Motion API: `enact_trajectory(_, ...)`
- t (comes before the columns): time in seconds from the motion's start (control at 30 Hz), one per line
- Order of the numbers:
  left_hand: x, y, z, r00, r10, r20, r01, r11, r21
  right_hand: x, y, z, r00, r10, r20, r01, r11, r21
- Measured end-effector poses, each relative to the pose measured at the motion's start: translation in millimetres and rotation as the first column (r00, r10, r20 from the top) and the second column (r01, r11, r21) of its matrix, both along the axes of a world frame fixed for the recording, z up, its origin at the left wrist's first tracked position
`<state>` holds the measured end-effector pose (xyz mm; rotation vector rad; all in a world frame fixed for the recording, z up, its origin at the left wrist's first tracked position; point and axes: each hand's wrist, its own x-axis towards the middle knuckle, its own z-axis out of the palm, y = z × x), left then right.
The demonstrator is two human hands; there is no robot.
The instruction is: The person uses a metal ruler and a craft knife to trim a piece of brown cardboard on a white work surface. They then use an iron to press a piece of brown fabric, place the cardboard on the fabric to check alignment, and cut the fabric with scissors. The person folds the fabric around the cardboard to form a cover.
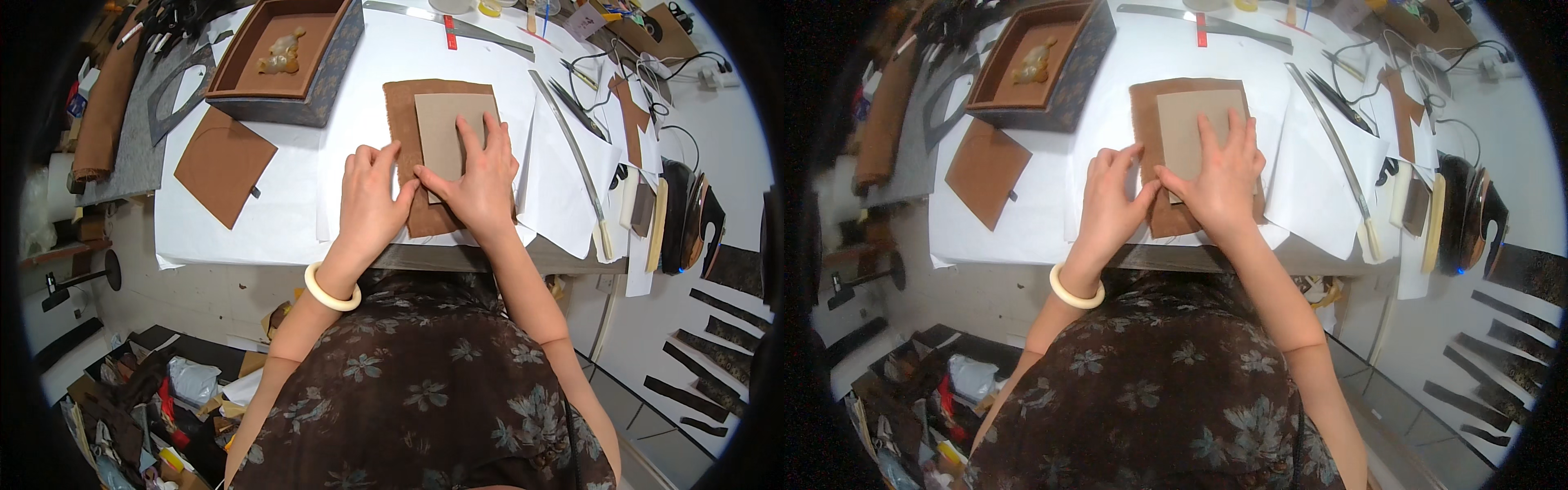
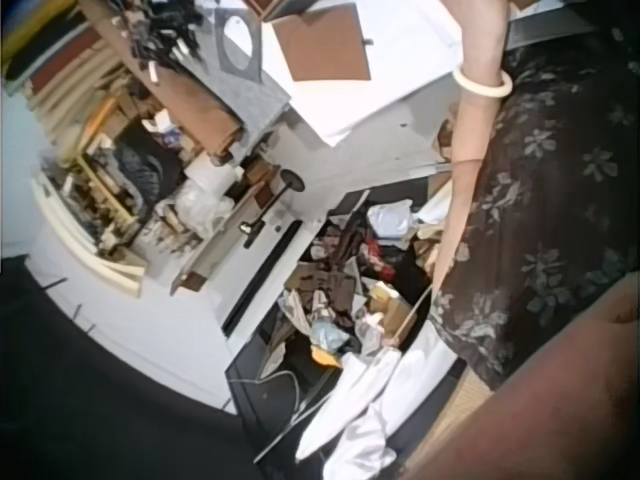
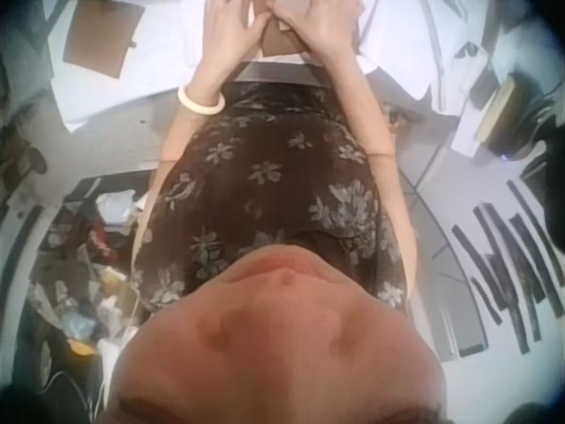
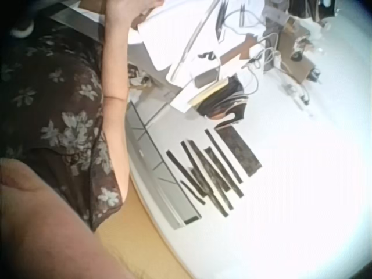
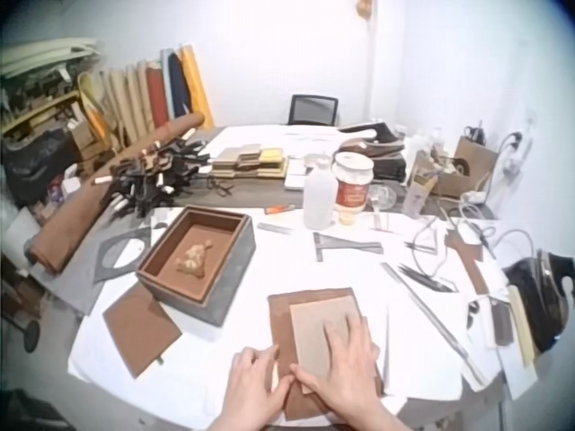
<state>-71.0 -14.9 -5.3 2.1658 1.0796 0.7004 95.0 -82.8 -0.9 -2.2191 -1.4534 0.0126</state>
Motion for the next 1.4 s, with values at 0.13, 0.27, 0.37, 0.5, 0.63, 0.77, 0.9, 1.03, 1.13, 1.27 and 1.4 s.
enact_trajectory(0.13,0,7,-8,0.997,0.073,-0.017,-0.072,0.994,0.085,7,2,-1,0.996,0.055,0.064,-0.059,0.995,0.075)
enact_trajectory(0.27,13,13,-3,0.98,0.13,-0.15,-0.114,0.988,0.107,28,20,-7,0.964,0.242,0.111,-0.259,0.951,0.171)
enact_trajectory(0.37,23,10,-12,0.981,0.131,-0.14,-0.114,0.986,0.122,29,22,-17,0.949,0.273,0.156,-0.292,0.95,0.114)
enact_trajectory(0.5,24,12,-11,0.992,0.127,0.013,-0.128,0.985,0.116,29,21,-20,0.954,0.252,0.16,-0.275,0.951,0.139)
enact_trajectory(0.63,29,13,8,0.977,0.159,0.143,-0.107,0.943,-0.316,28,19,-16,0.959,0.255,0.126,-0.27,0.955,0.123)
enact_trajectory(0.77,32,15,2,0.942,0.195,0.274,-0.115,0.952,-0.283,27,19,-14,0.962,0.251,0.108,-0.262,0.961,0.094)
enact_trajectory(0.9,36,11,9,0.921,0.216,0.323,-0.114,0.945,-0.306,28,19,-13,0.965,0.236,0.115,-0.246,0.965,0.086)
enact_trajectory(1.03,40,6,12,0.919,0.189,0.345,-0.103,0.962,-0.253,27,20,-11,0.967,0.227,0.116,-0.237,0.968,0.085)
enact_trajectory(1.13,45,4,12,0.92,0.163,0.356,-0.089,0.973,-0.215,28,20,-12,0.966,0.227,0.127,-0.239,0.967,0.091)
enact_trajectory(1.27,52,1,12,0.922,0.146,0.358,-0.084,0.979,-0.184,29,22,-13,0.963,0.238,0.124,-0.249,0.965,0.083)
enact_trajectory(1.4,50,-3,8,0.928,0.121,0.351,-0.06,0.982,-0.181,31,23,-15,0.96,0.264,0.096,-0.275,0.955,0.113)
